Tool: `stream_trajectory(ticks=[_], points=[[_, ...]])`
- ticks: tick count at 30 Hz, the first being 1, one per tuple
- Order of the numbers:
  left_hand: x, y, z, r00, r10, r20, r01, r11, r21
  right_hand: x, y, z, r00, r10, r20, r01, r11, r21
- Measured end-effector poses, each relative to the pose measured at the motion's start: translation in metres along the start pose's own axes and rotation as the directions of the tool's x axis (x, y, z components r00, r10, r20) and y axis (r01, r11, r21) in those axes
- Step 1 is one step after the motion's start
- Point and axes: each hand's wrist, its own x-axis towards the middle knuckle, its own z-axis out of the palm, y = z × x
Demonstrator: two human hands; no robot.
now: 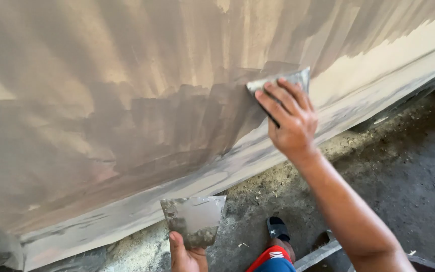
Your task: The person scoops a gray paste from a container using a putty knife and applies it to the side panel of a vehicle. They spread the filler across the surface with smooth strokes, occasionally returning to the container to reload the tool.
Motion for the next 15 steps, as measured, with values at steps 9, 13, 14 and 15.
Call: stream_trajectory(ticks=[9,13,14,15], points=[[0.015,-0.003,-0.015,1.0,-0.024,-0.011,0.025,0.999,0.024,-0.147,-0.049,0.095,0.989,0.133,-0.062,-0.128,0.988,0.082],[0.008,0.003,-0.004,0.999,-0.034,-0.024,0.035,0.999,0.04,-0.18,-0.071,0.084,0.996,0.091,0.01,-0.092,0.992,0.09],[0.009,0.004,0.0,0.999,-0.036,-0.033,0.037,0.999,0.039,-0.184,-0.075,0.079,0.993,0.078,0.092,-0.087,0.991,0.098],[0.01,0.001,-0.005,0.999,-0.031,-0.028,0.032,0.999,0.038,-0.184,-0.074,0.071,0.993,0.076,0.085,-0.084,0.992,0.098]])
